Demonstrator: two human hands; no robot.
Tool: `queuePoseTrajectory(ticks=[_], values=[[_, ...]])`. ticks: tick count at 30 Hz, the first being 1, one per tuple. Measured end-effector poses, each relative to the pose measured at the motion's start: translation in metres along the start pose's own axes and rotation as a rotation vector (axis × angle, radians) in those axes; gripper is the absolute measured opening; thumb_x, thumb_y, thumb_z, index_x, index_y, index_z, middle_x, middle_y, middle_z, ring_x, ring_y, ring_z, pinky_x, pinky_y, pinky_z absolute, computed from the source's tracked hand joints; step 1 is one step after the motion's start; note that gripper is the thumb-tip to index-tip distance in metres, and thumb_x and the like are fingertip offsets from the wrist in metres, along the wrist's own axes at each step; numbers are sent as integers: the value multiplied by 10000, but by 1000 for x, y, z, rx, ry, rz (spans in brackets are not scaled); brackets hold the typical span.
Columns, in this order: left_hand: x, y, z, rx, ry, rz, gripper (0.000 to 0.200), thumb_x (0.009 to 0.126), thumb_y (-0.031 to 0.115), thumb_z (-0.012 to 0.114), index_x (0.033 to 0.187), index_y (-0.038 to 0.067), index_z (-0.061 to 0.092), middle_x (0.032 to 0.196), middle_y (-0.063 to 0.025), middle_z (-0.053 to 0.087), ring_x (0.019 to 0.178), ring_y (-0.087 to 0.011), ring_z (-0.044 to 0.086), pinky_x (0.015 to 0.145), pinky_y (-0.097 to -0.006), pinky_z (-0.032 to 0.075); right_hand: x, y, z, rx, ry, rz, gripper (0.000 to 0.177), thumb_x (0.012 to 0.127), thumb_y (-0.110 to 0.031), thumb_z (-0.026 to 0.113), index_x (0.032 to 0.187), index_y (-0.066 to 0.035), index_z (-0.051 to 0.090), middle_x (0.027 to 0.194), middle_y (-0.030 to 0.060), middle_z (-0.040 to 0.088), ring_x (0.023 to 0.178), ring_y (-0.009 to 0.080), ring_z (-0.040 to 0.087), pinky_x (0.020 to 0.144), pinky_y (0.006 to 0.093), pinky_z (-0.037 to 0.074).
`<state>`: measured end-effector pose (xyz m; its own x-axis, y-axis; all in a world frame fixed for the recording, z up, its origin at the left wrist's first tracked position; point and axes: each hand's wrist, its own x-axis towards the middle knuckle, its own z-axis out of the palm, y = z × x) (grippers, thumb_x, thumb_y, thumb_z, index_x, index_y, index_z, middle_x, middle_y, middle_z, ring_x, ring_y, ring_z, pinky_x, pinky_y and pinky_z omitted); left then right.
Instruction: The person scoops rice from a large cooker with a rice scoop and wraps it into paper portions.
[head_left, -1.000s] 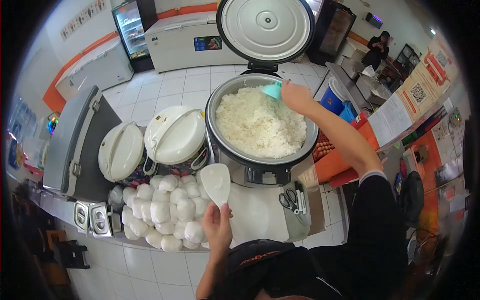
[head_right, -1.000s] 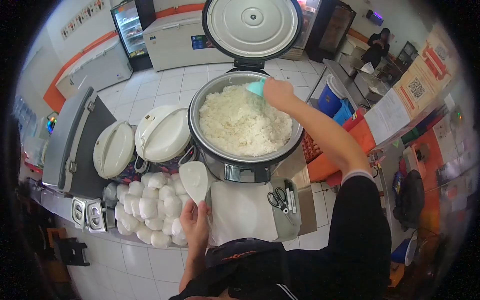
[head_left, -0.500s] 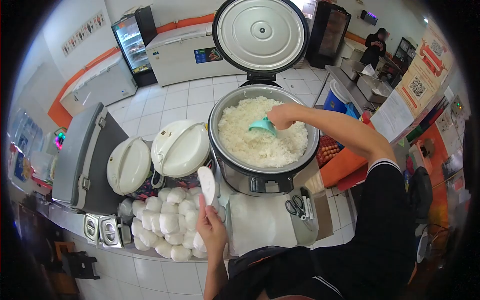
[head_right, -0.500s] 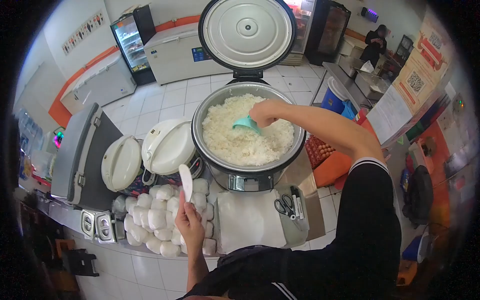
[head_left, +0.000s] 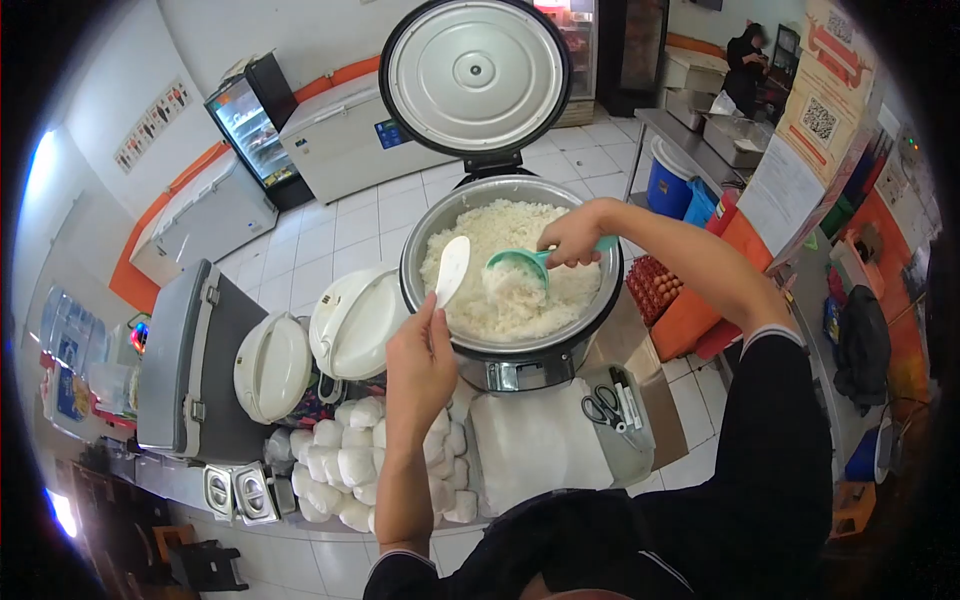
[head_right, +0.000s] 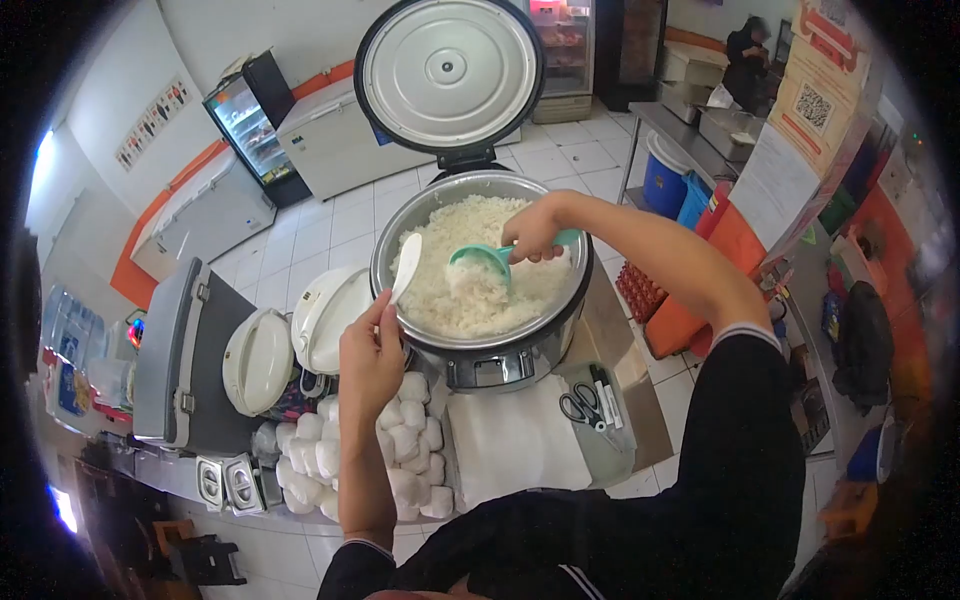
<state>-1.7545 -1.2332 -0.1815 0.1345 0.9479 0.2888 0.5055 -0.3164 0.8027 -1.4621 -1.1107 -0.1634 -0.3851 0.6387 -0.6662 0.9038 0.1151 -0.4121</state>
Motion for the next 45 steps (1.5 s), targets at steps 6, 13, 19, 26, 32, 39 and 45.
queuePoseTrajectory(ticks=[6, 13, 19, 26, 32, 39, 45], values=[[39, 23, 42, 54, -6, 180, 330, 979, 131, 475, 1164, -102, 618, 749, -230, 651, 671, -305, 651, 648, -385, 494, -29, -6, 23, 516, 376, -58, 337, 972, -248, 523, 1043, 82, 522, 732, 77, 541, 526, 159, 529, 474, 326, 448], [68, 38, 104, -3, 98, 341, 221, 949, 104, 492, 991, -62, 633, 717, -294, 615, 687, -474, 607, 639, -524, 466, -1, -17, 44, 768, 923, -148, 318, 953, -149, 489, 782, 102, 584, 568, 133, 571, 441, 221, 571, 437, 379, 448], [75, 42, 116, 118, 178, 350, 242, 964, 140, 478, 981, -54, 622, 710, -288, 621, 710, -472, 619, 650, -532, 482, -8, -35, 61, 738, 1008, -112, 290, 963, -152, 476, 874, 101, 585, 599, 131, 590, 455, 225, 586, 447, 381, 458], [113, 18, 84, 247, 38, 343, 301, 963, 154, 458, 885, -49, 667, 783, -298, 647, 758, -478, 632, 725, -561, 484, -28, -41, 69, 1067, 953, -185, 200, 961, -136, 473, 946, 59, 517, 663, 69, 507, 491, 154, 515, 430, 319, 421], [60, 32, 94, 150, 18, 299, 287, 951, 151, 474, 856, -34, 671, 785, -316, 619, 773, -499, 606, 723, -563, 467, -3, 0, 40, 1395, 829, -197, 103, 946, -68, 461, 862, -9, 467, 692, 33, 475, 469, 84, 422, 400, 251, 380], [91, -36, 105, 391, -22, 212, 229, 888, 125, 505, 895, -25, 679, 802, -279, 653, 793, -470, 635, 759, -531, 504, -21, -3, 55, 1663, 774, -297, 91, 924, -16, 414, 839, -10, 442, 667, 43, 443, 476, 92, 421, 389, 239, 365], [103, -28, 83, 658, -58, 202, 284, 850, 126, 560, 1047, -52, 658, 1176, -342, 590, 1103, -472, 561, 934, -506, 464, -36, 11, 56, 1837, 575, -380, 62, 945, -39, 478, 938, -9, 424, 758, 58, 483, 500, 73, 436, 408, 202, 396]])
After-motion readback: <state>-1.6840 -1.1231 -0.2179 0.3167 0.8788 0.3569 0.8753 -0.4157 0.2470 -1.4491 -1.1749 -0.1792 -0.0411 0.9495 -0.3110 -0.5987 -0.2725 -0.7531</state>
